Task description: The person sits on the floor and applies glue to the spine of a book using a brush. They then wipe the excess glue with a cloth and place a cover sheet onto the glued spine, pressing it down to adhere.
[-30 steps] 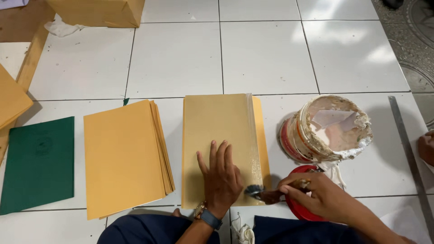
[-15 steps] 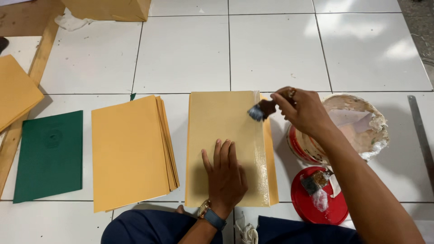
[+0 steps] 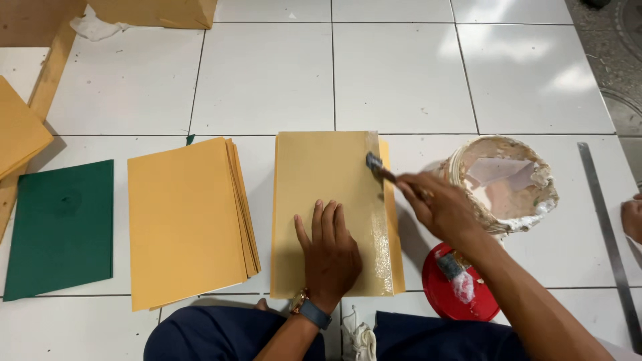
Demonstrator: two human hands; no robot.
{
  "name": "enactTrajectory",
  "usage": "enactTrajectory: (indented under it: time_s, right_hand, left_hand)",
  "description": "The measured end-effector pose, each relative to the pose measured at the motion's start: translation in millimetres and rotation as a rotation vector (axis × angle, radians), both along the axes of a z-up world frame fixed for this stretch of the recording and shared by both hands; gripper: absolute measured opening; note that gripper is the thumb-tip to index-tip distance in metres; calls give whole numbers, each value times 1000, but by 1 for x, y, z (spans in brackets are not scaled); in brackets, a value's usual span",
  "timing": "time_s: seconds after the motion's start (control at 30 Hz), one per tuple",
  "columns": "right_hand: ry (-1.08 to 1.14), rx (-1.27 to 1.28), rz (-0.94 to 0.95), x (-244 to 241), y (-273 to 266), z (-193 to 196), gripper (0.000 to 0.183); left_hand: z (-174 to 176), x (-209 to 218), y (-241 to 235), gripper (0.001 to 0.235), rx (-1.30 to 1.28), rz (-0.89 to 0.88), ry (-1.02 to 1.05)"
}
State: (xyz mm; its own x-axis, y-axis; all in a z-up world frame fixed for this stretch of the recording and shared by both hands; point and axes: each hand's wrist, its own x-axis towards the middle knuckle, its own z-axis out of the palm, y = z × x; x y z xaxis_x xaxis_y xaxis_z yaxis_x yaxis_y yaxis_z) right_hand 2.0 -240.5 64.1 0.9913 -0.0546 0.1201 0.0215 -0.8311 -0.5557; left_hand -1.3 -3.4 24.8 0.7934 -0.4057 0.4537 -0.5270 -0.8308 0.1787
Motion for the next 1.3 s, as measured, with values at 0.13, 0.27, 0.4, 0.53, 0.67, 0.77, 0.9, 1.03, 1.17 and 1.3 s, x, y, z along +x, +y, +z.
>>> enactTrajectory:
  time_s: [0.13,0.27,0.4,0.53,0.67,0.77,0.9,1.03,1.17,1.3]
  right_hand:
    - [-26,88,92,-88,15,1,23]
    - [-80,179,106,-161,37,10,25]
    - [105,331,25,-197,36,14,21]
    - [65,284,38,-185,33,33,23]
    - [-257,109,32,-144,31,32,22]
    - [-225,88,122,-141,36,20,21]
    - [-44,206,164,-166,43,28,15]
    - [81,334,35,-191,25,17,22]
    - [-96,731,-542,-170,27,6,34]
    - [-376,1181,-935,-117,35,-28,38]
  left_hand:
    - [2,-1,1,50,-80,-9,32]
    - [-1,-3,1,54,-103,-16,38]
    - [-3,-1,-1,50,-45,21,-42]
    - [-9,-1,-1,49,-35,26,-17]
    - [-15,2,-1,50,-87,1,34]
    - [-15,0,0,49,-86,-4,38]
    - [-12,2,0,48,-68,0,27]
    - [-13,2,-1,46,-65,2,7]
    - [-12,1,1,48,-64,0,16]
    - [-9,1,0,47,-66,1,20]
